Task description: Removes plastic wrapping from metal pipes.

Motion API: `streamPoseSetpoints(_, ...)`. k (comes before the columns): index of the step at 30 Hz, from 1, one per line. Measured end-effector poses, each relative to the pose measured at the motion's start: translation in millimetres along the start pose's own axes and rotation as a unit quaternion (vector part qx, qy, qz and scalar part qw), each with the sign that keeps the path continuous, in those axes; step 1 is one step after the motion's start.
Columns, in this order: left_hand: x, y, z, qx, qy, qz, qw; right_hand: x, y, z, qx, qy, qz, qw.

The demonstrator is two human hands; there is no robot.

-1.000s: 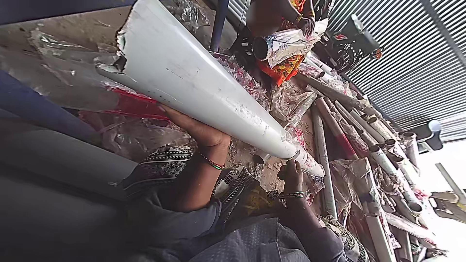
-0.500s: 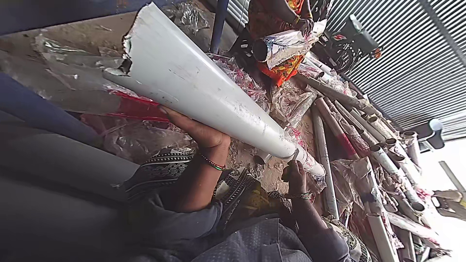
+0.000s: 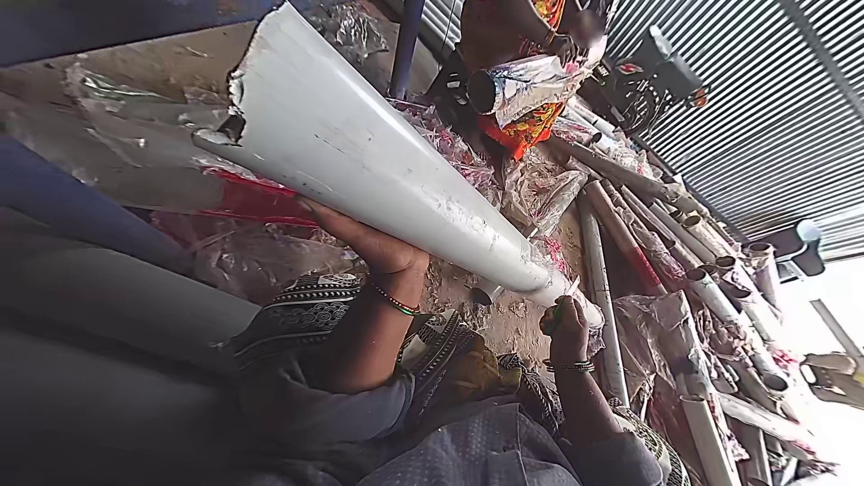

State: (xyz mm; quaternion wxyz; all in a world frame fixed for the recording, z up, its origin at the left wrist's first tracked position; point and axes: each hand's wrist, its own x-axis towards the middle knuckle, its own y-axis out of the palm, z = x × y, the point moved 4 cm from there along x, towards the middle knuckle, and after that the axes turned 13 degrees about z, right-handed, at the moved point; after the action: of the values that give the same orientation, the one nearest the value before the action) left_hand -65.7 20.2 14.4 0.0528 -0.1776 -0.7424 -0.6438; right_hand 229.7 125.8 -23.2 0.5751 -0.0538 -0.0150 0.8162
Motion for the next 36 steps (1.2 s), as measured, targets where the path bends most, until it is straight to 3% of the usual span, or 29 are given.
streamPoseSetpoints(3, 0, -2, 2, -0.005, -0.008, -0.001, 1.000, 4, -19, 0, -0.009, -0.001, -0.046, 0.999)
streamPoseSetpoints(7, 0, -1, 1, 0.010, -0.018, 0.001, 1.000, 10, -22, -4, -0.101, 0.021, -0.004, 0.995)
streamPoseSetpoints(12, 5, -5, 1, 0.053, 0.020, -0.005, 0.998, 22, -16, -3, -0.313, 0.037, 0.016, 0.949)
streamPoseSetpoints(17, 7, -9, 1, 0.081, 0.039, -0.010, 0.996, 24, -10, -2, -0.405, 0.014, 0.023, 0.914)
streamPoseSetpoints(21, 6, -6, 1, 0.094, 0.049, -0.005, 0.994, 30, -14, 2, -0.408, 0.002, 0.022, 0.913)
streamPoseSetpoints(26, 3, -3, -2, 0.121, 0.068, 0.013, 0.990, 44, -39, -2, -0.272, -0.038, -0.026, 0.961)
streamPoseSetpoints(36, 7, -9, 0, 0.115, 0.043, 0.042, 0.992, 25, -22, -10, -0.340, -0.069, 0.034, 0.937)
